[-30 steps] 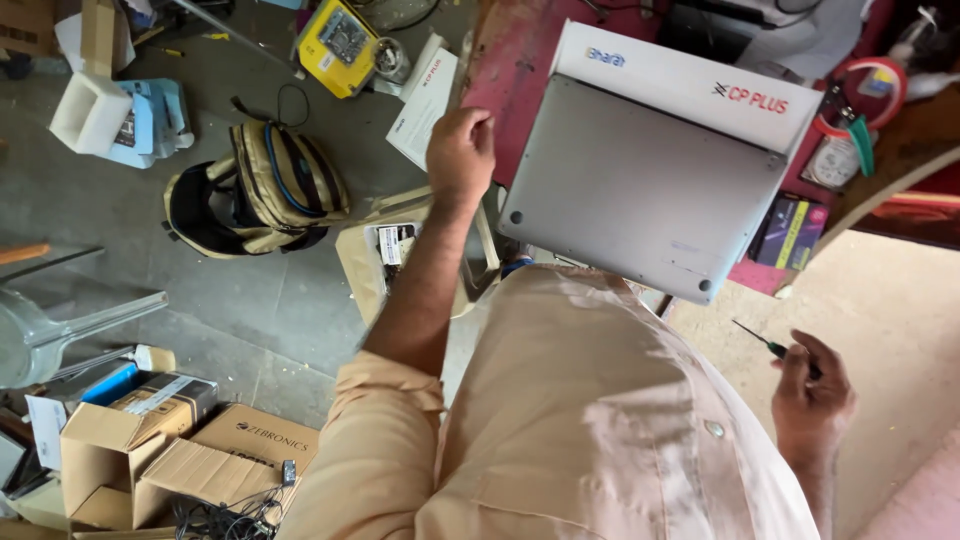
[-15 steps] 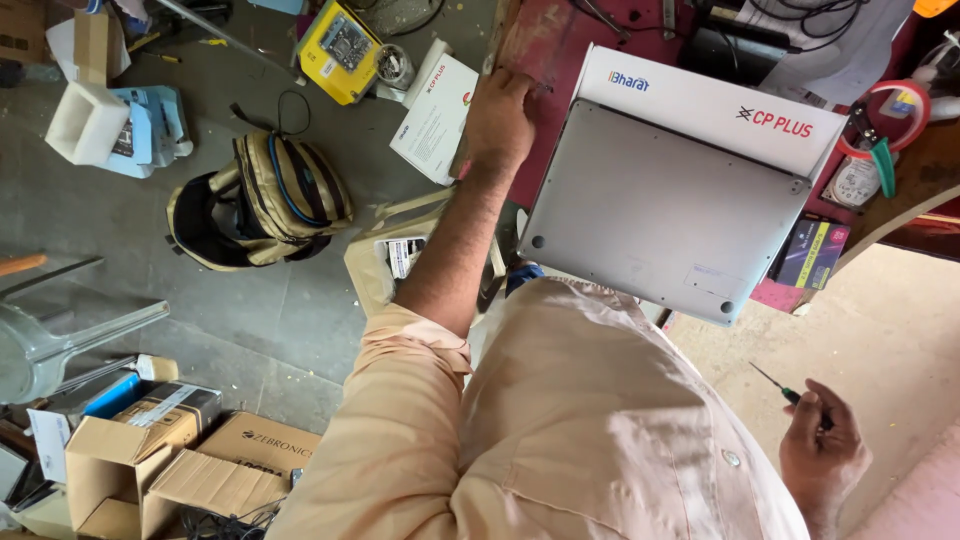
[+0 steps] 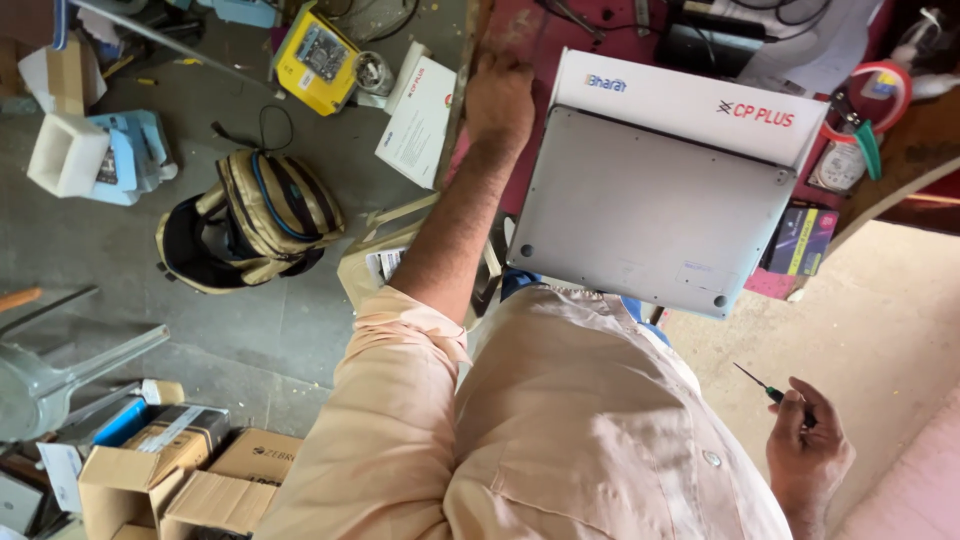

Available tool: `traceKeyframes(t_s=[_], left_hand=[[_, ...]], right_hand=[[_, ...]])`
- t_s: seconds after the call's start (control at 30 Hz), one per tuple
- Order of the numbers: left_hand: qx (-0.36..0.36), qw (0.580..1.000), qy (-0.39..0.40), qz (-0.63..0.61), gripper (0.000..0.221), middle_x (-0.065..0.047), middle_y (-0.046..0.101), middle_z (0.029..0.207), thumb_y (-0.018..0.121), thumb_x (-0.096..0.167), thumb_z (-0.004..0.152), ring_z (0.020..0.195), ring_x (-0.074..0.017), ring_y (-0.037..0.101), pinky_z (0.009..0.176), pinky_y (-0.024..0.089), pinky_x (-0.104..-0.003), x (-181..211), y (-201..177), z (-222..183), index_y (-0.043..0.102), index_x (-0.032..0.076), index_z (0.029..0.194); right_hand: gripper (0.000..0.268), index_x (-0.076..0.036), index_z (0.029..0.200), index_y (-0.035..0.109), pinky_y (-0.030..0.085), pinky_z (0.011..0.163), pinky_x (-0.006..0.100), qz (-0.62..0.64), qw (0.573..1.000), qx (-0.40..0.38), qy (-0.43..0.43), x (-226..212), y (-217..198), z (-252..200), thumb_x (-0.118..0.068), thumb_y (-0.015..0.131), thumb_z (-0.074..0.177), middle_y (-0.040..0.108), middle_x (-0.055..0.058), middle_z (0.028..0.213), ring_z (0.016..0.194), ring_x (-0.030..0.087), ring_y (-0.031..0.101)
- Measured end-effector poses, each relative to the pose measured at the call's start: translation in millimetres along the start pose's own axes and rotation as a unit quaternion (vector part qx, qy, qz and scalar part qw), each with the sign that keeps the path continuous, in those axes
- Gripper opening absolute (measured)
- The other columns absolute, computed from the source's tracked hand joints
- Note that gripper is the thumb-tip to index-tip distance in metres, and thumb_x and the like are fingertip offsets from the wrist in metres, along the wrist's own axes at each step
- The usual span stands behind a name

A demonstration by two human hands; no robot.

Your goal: The person removes a small panel from the back of a laptop and then uses a screwdriver to remove several screws from the casing.

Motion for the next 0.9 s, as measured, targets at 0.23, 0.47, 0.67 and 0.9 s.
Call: traceKeyframes(t_s=[0.23, 0.47, 0.67, 0.9], left_hand=[[-0.013, 0.999, 0.032, -0.007, 0.014, -0.018, 0.072, 0.107, 0.068, -0.003, 0.084, 0.108, -0.0345, 0.067, 0.081, 0.061, -0.042, -11.6, 11.7, 8.3, 0.076, 0.001, 0.095], [0.118, 0.985, 0.074, -0.104, 0.01, -0.014, 0.063, 0.102, 0.07, 0.001, 0.09, 0.096, -0.033, 0.061, 0.081, 0.052, -0.044, 59.4, -129.9, -13.5, 0.064, 0.006, 0.096], [0.027, 0.949, 0.156, -0.274, 0.007, -0.007, 0.062, 0.094, 0.069, 0.008, 0.094, 0.093, -0.0286, 0.059, 0.083, 0.05, -0.042, 170.0, -134.1, -106.8, 0.063, 0.01, 0.096], [-0.124, 0.95, 0.209, -0.197, 0.003, -0.003, 0.061, 0.098, 0.067, 0.016, 0.092, 0.1, -0.0267, 0.056, 0.087, 0.042, -0.045, 221.8, -75.5, -171.6, 0.066, 0.013, 0.091]], right_hand=[[0.017, -0.002, 0.121, 0.073, 0.056, 0.074, 0.027, 0.006, 1.0, 0.015, -0.026, 0.2, -2.2, -0.1, -0.012, 0.061, 0.114, 0.075, 0.011, 0.087, 0.083, 0.013, 0.072], [0.018, 0.0, 0.125, 0.071, 0.056, 0.072, 0.027, 0.082, 0.995, 0.013, -0.056, 1.3, 1.2, 15.3, -0.01, 0.06, 0.115, 0.074, 0.013, 0.091, 0.086, 0.016, 0.073], [0.019, 0.001, 0.126, 0.069, 0.055, 0.072, 0.027, 0.156, 0.984, -0.022, -0.085, -15.9, 3.9, 46.6, -0.008, 0.059, 0.113, 0.073, 0.012, 0.093, 0.085, 0.016, 0.073], [0.018, 0.0, 0.126, 0.068, 0.056, 0.076, 0.027, 0.2, 0.968, -0.056, -0.143, -23.8, 1.2, 74.0, -0.007, 0.06, 0.112, 0.073, 0.011, 0.092, 0.088, 0.015, 0.074]])
Point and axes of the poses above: each hand's wrist, its own z-axis towards the middle knuckle, its own y-axis out of the palm, x = y × z, the point moved 3 cm from there along z, towards the middle knuckle
